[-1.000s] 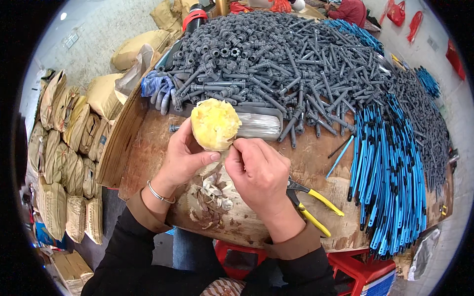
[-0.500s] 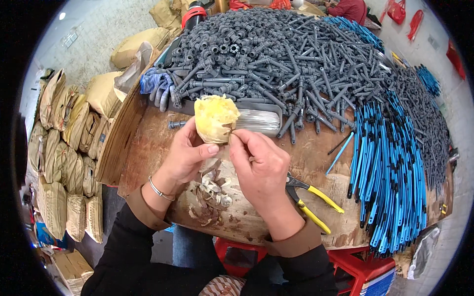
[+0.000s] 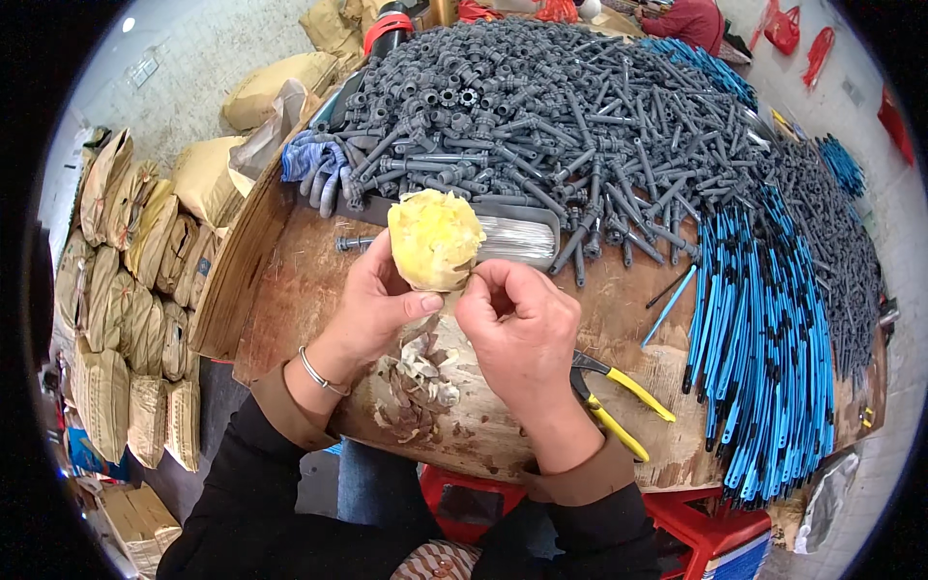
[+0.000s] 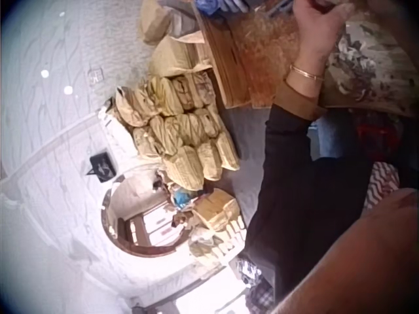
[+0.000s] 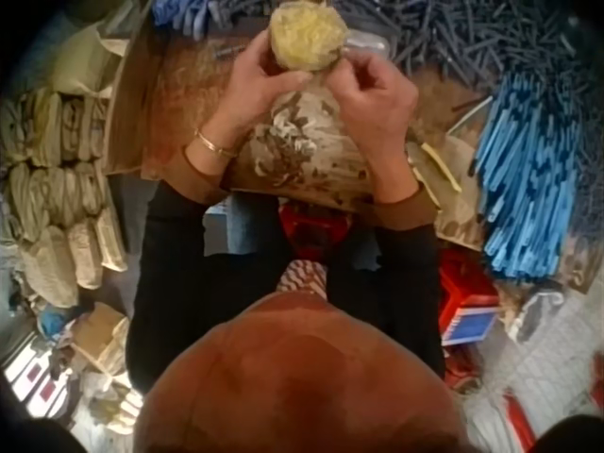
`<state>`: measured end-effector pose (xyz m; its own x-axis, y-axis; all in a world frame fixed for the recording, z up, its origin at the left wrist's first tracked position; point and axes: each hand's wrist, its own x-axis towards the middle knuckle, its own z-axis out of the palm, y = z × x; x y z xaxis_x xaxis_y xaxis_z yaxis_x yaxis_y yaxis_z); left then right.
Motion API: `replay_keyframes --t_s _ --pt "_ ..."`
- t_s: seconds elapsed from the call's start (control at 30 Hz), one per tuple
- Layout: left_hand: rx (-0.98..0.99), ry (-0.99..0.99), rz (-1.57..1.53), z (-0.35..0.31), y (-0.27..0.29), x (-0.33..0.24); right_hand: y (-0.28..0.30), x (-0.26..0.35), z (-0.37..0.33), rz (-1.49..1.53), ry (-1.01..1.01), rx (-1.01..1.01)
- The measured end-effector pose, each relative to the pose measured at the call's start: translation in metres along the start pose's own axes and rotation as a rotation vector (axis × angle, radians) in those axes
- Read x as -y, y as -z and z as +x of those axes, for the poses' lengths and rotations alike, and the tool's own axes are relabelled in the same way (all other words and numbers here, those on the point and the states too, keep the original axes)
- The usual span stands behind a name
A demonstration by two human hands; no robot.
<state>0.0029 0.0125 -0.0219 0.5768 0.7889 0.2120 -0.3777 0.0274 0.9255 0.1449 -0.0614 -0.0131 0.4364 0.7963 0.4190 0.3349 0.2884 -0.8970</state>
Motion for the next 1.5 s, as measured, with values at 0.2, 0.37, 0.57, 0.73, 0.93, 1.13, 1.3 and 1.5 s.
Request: replay_keyframes --t_s 0.2,0.37,0.57,0.73,0.93,1.13,1.3,1.5 --pt "0.042 0.14 -0.261 0.0 0.004 0.0 0.003 0.013 0.002 0.246 -0.181 0.08" --pt "-0.001 0.197 -0.291 0.001 0.011 -0.007 0.003 0.018 0.005 0.339 -0.124 -0.012" --pt "-0.007 -0.059 -0.041 -0.006 -0.005 -0.017 0.01 -0.003 0.014 -0.135 0.322 -0.104" --pt "0.161 -0.158 0.07 -0.025 -0.001 -0.025 0.004 -0.003 0.012 -0.173 0.324 -0.024" --pt "0.532 -0.267 0.322 -0.028 0.004 -0.051 -0.004 -0.006 0.006 -0.307 0.391 0.013" --pt "0.689 -0.288 0.235 -0.022 0.007 -0.059 -0.012 -0.01 0.003 -0.351 0.382 0.051" --pt "0.683 -0.312 0.292 -0.021 0.009 -0.057 -0.011 -0.011 0.004 -0.326 0.352 0.065" --pt "0.641 -0.266 0.277 -0.028 0.013 -0.046 -0.01 -0.016 0.006 -0.306 0.378 0.092"
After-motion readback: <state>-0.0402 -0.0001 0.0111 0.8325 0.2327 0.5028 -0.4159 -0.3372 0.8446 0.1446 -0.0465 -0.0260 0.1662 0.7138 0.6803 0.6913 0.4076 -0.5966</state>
